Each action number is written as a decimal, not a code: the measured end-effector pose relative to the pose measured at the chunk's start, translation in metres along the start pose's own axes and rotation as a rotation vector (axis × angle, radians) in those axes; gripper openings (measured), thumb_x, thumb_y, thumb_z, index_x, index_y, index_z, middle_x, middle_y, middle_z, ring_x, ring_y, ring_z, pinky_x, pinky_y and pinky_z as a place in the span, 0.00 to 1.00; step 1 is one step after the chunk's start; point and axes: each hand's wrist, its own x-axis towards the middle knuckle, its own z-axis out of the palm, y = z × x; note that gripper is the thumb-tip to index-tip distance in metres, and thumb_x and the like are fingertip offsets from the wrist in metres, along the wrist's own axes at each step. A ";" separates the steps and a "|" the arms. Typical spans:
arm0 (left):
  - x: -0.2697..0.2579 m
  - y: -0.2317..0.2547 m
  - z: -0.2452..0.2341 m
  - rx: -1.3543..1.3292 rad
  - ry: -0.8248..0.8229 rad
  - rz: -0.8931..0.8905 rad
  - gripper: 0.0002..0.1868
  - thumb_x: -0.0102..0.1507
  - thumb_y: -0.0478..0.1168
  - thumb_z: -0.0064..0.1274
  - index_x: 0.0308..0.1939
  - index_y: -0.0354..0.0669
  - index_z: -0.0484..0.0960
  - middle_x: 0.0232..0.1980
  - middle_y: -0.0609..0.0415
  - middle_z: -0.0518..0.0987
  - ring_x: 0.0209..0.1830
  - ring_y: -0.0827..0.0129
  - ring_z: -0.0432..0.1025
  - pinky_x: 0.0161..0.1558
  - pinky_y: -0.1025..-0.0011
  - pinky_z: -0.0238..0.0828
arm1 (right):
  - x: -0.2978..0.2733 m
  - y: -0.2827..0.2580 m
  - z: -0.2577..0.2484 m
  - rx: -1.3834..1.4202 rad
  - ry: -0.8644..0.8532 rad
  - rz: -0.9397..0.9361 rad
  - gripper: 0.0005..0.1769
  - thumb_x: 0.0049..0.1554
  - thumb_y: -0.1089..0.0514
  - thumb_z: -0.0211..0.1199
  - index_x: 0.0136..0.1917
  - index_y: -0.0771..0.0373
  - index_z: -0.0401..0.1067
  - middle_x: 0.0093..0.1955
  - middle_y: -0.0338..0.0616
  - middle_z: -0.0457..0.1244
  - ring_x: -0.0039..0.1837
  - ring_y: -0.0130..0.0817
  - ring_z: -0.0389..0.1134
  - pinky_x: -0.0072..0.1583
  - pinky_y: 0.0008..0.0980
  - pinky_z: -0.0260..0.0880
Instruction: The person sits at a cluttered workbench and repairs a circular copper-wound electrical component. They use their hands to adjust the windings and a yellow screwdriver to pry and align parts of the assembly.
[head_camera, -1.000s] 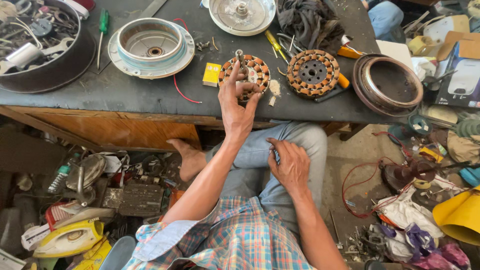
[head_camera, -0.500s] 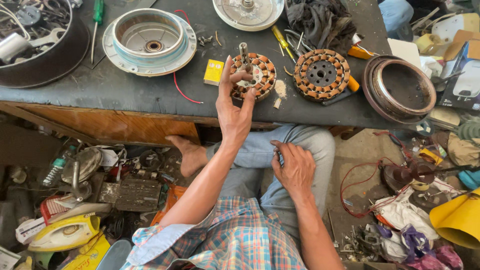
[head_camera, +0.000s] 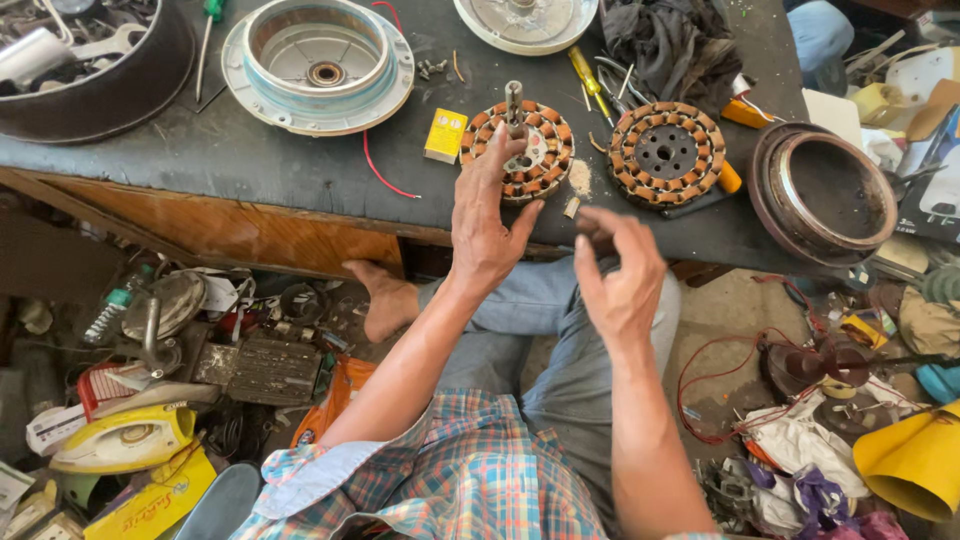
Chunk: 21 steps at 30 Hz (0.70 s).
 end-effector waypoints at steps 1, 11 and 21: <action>0.000 0.000 -0.001 0.000 -0.004 0.002 0.51 0.59 0.32 0.66 0.81 0.39 0.51 0.71 0.49 0.73 0.72 0.53 0.68 0.76 0.58 0.59 | 0.011 -0.003 0.000 -0.012 0.001 -0.037 0.16 0.57 0.66 0.66 0.60 0.63 0.75 0.51 0.44 0.69 0.51 0.35 0.71 0.54 0.32 0.72; 0.000 -0.002 -0.004 0.002 -0.024 0.049 0.50 0.61 0.32 0.65 0.81 0.38 0.51 0.72 0.49 0.72 0.75 0.51 0.65 0.77 0.57 0.59 | 0.053 -0.018 0.013 -0.126 -0.060 -0.146 0.09 0.58 0.64 0.70 0.53 0.60 0.78 0.48 0.43 0.68 0.51 0.41 0.69 0.54 0.38 0.68; 0.000 -0.004 -0.006 -0.014 -0.030 0.078 0.48 0.60 0.30 0.64 0.80 0.40 0.53 0.75 0.48 0.70 0.77 0.52 0.65 0.77 0.57 0.60 | 0.056 -0.018 0.014 0.061 -0.096 -0.114 0.09 0.58 0.66 0.68 0.53 0.65 0.76 0.48 0.45 0.66 0.49 0.38 0.71 0.53 0.34 0.70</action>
